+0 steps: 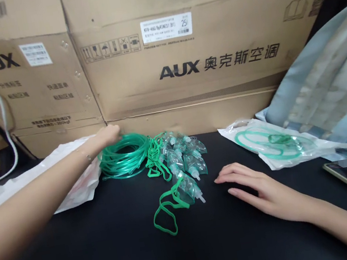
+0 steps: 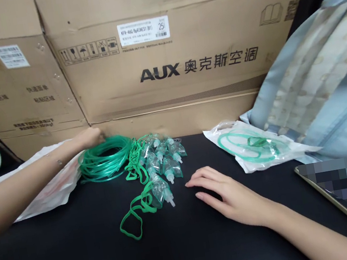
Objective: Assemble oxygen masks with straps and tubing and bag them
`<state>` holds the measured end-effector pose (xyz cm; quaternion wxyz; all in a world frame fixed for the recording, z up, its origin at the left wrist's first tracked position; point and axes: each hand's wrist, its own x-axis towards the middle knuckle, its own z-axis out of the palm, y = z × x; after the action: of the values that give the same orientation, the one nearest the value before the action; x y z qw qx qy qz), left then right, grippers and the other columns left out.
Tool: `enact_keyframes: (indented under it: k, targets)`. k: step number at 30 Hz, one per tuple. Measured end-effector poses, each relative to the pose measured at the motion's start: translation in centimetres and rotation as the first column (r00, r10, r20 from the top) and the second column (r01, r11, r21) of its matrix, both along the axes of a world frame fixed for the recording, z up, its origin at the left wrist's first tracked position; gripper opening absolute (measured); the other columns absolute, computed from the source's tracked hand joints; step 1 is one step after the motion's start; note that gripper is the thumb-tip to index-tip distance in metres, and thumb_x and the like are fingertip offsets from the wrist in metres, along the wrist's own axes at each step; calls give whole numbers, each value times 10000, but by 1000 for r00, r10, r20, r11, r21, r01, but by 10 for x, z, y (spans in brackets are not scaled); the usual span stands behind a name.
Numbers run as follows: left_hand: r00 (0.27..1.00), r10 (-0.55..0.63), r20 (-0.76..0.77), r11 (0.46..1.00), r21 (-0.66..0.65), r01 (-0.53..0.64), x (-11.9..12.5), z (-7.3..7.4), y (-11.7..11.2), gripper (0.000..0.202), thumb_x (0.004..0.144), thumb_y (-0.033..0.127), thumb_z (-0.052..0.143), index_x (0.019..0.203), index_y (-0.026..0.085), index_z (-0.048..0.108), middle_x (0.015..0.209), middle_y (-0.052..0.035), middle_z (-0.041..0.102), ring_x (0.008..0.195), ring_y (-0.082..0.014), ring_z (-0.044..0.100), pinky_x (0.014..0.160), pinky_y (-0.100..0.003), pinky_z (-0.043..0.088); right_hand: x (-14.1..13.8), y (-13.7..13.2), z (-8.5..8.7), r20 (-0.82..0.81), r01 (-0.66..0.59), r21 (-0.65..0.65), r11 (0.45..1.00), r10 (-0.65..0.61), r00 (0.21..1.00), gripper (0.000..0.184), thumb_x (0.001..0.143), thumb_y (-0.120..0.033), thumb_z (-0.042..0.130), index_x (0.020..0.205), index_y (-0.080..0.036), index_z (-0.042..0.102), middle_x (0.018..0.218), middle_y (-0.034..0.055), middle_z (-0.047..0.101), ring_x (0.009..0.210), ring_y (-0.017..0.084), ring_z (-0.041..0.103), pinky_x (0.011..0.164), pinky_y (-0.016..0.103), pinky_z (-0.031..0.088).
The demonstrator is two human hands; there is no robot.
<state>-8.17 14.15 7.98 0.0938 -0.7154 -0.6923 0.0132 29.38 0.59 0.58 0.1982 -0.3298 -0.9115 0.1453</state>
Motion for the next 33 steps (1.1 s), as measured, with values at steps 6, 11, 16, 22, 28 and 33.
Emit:
enact_keyframes:
  k: [6,11,16,22,28,33]
  targets:
    - [998,58,-30,995,-74,-60,-4,-4,19,314,846,285,516,1131,154,503,1125,-85,538,955,-207,561,782,-396,483,0,-3,3,12,-32,-28,999,32,999,287,884,-269,408,1135,-211,535,1103,82,517,1059,175,492,911,315,418]
    - [1000,19,15,999,-29,-19,-8,22,17,252,789,293,583,988,140,613,955,-63,647,888,-217,606,758,-322,477,1,-1,2,-3,-44,-38,998,44,999,291,884,-280,405,1135,-222,540,1098,79,522,1046,175,502,899,315,423]
    - [996,-70,55,993,102,64,-5,58,5,228,691,256,625,859,127,710,659,-50,705,718,-213,653,666,-244,450,2,-1,1,-3,-32,-42,999,32,999,285,882,-283,413,1128,-222,542,1102,76,522,1047,176,504,902,309,418]
    - [987,-156,27,961,235,145,3,91,-12,292,687,255,607,926,116,701,755,-73,707,743,-205,637,690,-252,431,3,0,0,6,-14,-55,998,14,1000,282,889,-294,403,1132,-236,535,1101,67,517,1046,170,504,908,310,409]
    - [991,-134,0,964,233,130,2,71,-7,258,725,250,578,915,139,713,806,-97,714,771,-213,639,716,-248,420,1,-1,0,-14,3,-54,999,-3,1000,279,889,-311,406,1120,-231,542,1105,70,518,1047,178,506,908,313,411]
    - [997,-73,40,969,239,62,-4,29,4,227,713,241,608,893,155,716,826,-139,707,857,-258,641,721,-264,431,2,1,0,3,-10,-45,999,10,1000,287,891,-316,397,1118,-224,548,1103,76,523,1051,178,506,915,318,406]
